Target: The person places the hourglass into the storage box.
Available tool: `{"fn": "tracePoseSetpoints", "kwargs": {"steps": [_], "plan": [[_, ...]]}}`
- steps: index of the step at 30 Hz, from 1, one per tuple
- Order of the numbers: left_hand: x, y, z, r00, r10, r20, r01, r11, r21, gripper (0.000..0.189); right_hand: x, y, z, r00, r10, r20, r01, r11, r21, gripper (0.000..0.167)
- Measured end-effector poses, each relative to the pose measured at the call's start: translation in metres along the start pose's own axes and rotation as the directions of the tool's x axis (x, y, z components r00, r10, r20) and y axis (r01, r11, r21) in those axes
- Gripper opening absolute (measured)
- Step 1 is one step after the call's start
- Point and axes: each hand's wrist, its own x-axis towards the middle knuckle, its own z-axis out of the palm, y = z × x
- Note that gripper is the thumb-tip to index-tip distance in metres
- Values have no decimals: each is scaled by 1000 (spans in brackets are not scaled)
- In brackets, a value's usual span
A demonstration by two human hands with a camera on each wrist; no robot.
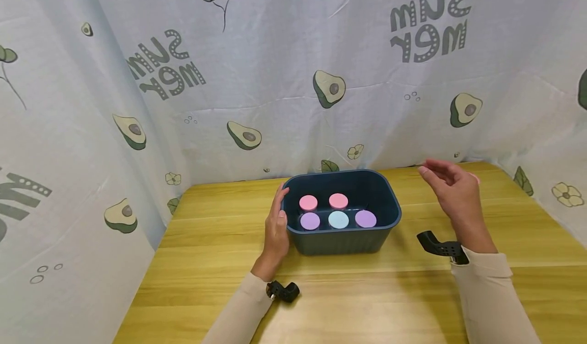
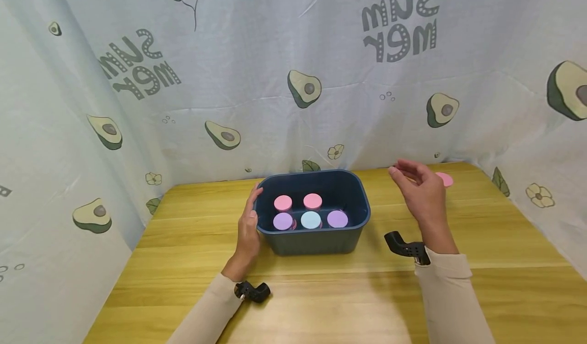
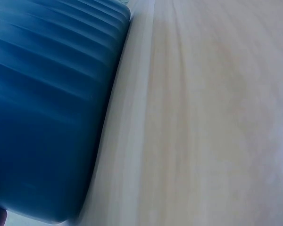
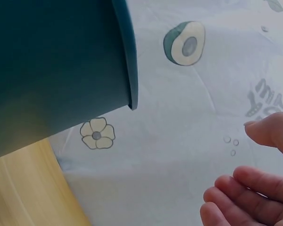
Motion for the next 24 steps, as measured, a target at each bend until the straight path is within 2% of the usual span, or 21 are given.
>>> {"fn": "tracePoseSetpoints", "kwargs": {"steps": [9, 18, 24], "plan": [[0, 1, -1, 1000, 17, 1, -17, 1000, -12, 54, 0, 2, -7, 998, 61, -6, -60, 998, 27, 52], [1, 0, -2, 1000, 18, 4, -18, 1000, 10, 54, 3, 9, -11, 995, 63, -77, -66, 997, -40, 58], [1, 1, -2, 1000, 16, 10, -16, 1000, 2, 54, 7, 15, -14, 986, 113, -124, -113, 994, 8, 65]]}}
